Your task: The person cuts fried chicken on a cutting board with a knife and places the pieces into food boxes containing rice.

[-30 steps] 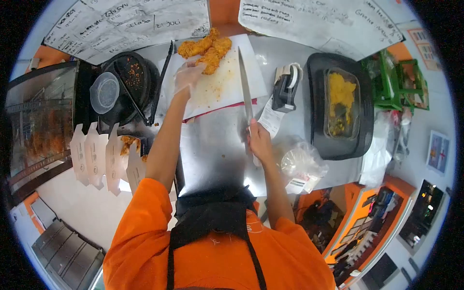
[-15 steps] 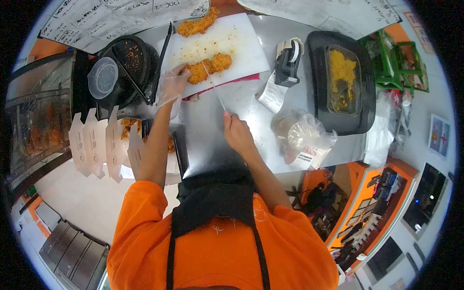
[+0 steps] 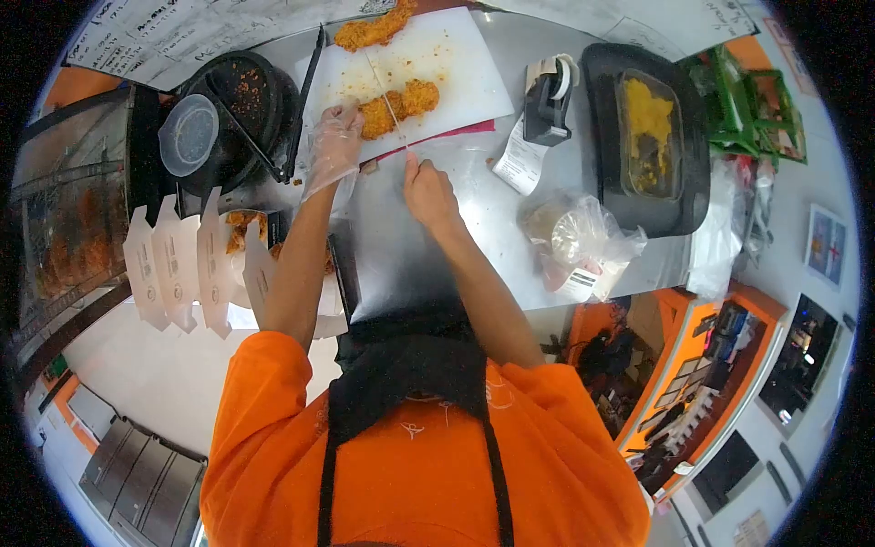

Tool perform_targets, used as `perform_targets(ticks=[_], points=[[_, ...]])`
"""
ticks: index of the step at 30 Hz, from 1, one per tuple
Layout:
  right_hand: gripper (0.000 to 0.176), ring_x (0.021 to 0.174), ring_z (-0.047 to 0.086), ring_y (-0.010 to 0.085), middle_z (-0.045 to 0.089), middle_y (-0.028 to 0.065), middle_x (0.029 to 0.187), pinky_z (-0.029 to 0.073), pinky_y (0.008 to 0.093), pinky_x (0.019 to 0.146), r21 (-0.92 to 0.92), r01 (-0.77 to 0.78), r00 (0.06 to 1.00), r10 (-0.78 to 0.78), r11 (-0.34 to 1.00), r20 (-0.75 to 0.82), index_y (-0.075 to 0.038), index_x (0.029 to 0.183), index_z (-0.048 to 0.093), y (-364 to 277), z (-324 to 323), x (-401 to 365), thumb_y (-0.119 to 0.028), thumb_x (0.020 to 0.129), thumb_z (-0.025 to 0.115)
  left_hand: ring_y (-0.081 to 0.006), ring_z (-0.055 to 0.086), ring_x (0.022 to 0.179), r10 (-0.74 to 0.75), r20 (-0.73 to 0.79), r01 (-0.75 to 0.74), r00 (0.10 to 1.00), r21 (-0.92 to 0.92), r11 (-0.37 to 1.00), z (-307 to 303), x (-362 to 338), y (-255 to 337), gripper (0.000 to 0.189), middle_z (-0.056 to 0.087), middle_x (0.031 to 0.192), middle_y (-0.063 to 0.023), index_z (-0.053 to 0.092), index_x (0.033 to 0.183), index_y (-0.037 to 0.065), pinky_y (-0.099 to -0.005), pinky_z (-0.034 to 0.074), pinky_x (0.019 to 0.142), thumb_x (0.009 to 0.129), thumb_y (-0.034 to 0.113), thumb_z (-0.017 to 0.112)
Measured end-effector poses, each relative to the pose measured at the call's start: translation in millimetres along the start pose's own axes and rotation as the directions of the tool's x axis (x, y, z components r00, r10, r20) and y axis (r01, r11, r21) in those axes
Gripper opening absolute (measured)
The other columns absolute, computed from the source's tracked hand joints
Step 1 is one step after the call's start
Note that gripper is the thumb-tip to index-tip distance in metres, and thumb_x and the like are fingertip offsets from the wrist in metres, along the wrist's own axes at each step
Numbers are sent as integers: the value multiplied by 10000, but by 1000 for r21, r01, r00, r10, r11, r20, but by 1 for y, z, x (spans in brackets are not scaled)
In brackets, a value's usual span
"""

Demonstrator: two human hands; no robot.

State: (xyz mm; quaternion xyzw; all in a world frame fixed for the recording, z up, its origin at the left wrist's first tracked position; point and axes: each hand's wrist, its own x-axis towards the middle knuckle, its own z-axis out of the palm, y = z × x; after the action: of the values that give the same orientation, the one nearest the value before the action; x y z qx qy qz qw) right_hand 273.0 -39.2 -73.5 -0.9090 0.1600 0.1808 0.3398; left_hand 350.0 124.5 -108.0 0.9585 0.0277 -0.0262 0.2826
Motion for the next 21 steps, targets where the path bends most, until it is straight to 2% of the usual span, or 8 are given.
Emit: perform_targets(ticks=[4, 6, 9, 12, 16, 18, 20, 21], points=[[615, 934, 582, 535, 612, 371, 933, 460, 553, 867, 7, 11, 999, -11, 1000, 37, 66, 925, 616, 5, -8, -8, -454, 1004, 297, -371, 567, 1108, -2, 0, 2, 1000, -50, 999, -3, 2, 4, 363, 535, 1265, -215, 621, 1244, 143, -422, 450, 962, 948, 320, 507], [627, 969, 570, 537, 604, 377, 970, 455, 546, 891, -5, -22, 997, 23, 1000, 69, 73, 969, 627, -2, -13, -12, -457, 1002, 295, -370, 538, 1150, -11, 54, 10, 998, 23, 1000, -9, 5, 8, 374, 517, 1290, -216, 612, 1255, 137, -412, 430, 989, 949, 324, 505], [644, 1005, 566, 527, 602, 378, 992, 444, 540, 918, 24, -29, 1000, 29, 999, 5, 81, 974, 633, -4, 4, 4, -462, 1001, 288, -366, 525, 1169, -42, 43, 41, 998, 22, 999, 2, 5, 0, 382, 512, 1296, -211, 601, 1271, 148, -408, 421, 1000, 950, 329, 501], [670, 1037, 561, 516, 601, 374, 1017, 435, 533, 939, 67, -6, 1000, 4, 998, 25, 87, 978, 636, -27, 0, 24, -478, 998, 276, -365, 533, 1163, -6, 34, 5, 999, 19, 1000, 6, -5, -2, 387, 511, 1297, -209, 596, 1280, 170, -413, 428, 991, 954, 346, 483], [698, 1057, 560, 502, 598, 374, 1037, 423, 530, 957, 44, 67, 998, -67, 997, -1, 95, 992, 636, 9, 16, 15, -499, 993, 269, -370, 537, 1158, -27, 28, 25, 999, 72, 997, -1, 4, 5, 403, 510, 1300, -216, 594, 1279, 162, -432, 432, 983, 960, 369, 461], [726, 1068, 559, 495, 587, 381, 1062, 421, 517, 965, 43, -19, 999, 18, 999, 29, 102, 1014, 637, 16, 12, 2, -523, 986, 268, -374, 536, 1158, -41, 40, 39, 998, 55, 998, -12, -5, 14, 414, 514, 1297, -221, 589, 1284, 155, -440, 432, 981, 962, 377, 454], [737, 1077, 553, 496, 581, 384, 1073, 417, 512, 970, 59, -35, 998, 32, 998, 59, 106, 1019, 636, 12, 7, 5, -532, 984, 270, -370, 538, 1155, 156, 105, -175, 982, 214, 961, -36, -22, 30, 388, 551, 1234, -209, 552, 1288, 109, -427, 445, 977, 958, 301, 478], [748, 1086, 548, 497, 575, 386, 1084, 414, 507, 975, 73, -40, 996, 34, 997, 79, 110, 1025, 635, 5, 1, 10, -541, 981, 271, -370, 538, 1155, 157, 96, -175, 983, 216, 961, -34, -19, 27, 388, 551, 1234, -209, 552, 1288, 109, -427, 445, 977, 958, 301, 478]])
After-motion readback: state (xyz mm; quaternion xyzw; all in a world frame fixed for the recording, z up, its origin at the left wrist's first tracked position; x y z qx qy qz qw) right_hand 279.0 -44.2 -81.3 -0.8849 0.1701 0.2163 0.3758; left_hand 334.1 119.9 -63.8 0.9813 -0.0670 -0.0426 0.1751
